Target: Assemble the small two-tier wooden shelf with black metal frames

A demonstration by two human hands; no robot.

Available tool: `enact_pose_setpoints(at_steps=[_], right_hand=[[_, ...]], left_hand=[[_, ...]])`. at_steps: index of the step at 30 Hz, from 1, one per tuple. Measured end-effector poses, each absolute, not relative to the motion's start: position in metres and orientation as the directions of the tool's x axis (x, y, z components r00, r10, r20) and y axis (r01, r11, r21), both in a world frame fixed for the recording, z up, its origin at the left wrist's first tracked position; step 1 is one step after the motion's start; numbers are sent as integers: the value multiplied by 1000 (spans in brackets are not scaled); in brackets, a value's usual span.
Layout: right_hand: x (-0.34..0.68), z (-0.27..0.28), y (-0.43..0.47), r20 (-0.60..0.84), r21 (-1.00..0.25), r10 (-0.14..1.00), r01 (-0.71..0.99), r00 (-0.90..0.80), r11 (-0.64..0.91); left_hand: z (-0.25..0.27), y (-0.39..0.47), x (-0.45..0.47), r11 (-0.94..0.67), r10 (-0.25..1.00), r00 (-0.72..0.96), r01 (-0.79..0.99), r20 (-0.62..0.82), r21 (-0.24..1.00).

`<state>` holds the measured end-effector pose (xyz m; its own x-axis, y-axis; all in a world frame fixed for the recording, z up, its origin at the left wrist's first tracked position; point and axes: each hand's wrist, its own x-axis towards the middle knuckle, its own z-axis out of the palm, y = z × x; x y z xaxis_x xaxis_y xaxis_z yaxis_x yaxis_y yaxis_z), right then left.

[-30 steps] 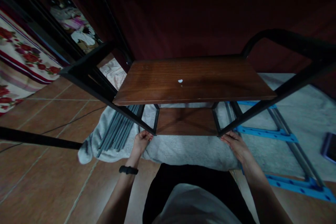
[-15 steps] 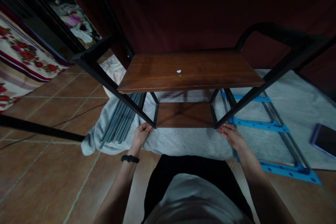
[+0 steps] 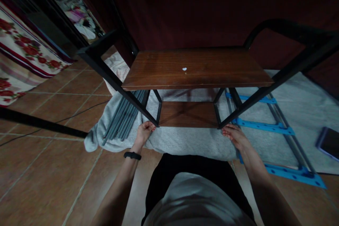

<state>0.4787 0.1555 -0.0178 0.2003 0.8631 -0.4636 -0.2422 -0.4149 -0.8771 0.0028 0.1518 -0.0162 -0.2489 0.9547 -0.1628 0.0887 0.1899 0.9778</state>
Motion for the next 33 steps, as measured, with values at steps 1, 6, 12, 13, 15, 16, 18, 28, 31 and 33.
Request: enact_pose_setpoints(at_steps=[1, 6, 12, 13, 15, 16, 18, 28, 31, 33], right_hand=[[479, -19, 155, -465, -875, 865, -251, 192, -414], [477, -21, 154, -463, -872, 859, -288, 218, -396], [476, -21, 154, -433, -887, 882, -266, 189, -378], [476, -20, 155, -433, -887, 883, -264, 184, -379], [477, -20, 156, -434, -886, 883, -260, 179, -383], [477, -20, 157, -436, -886, 882, -259, 177, -386], [476, -20, 158, -442, -884, 879, -255, 177, -392], [473, -23, 153, -410, -911, 865, -179, 289, -372], [468, -27, 151, -306, -949, 891, -39, 334, -312], [464, -29, 152, -273, -956, 900, 4, 339, -292]], left_hand=[[-16, 152, 2, 195, 953, -251, 88, -167, 977], [-15, 154, 1, 223, 948, -250, 72, -198, 972], [-14, 154, 5, 211, 947, -258, 46, -192, 976], [-14, 154, 6, 204, 948, -259, 45, -186, 978], [-14, 154, 6, 191, 950, -259, 44, -173, 981], [-13, 153, 7, 185, 951, -260, 45, -168, 982], [-13, 152, 7, 177, 952, -261, 47, -159, 983], [-12, 152, 3, 205, 946, -258, 14, -194, 979], [-13, 152, 3, 206, 945, -263, 17, -194, 978], [-14, 152, 4, 196, 947, -265, 31, -181, 980]])
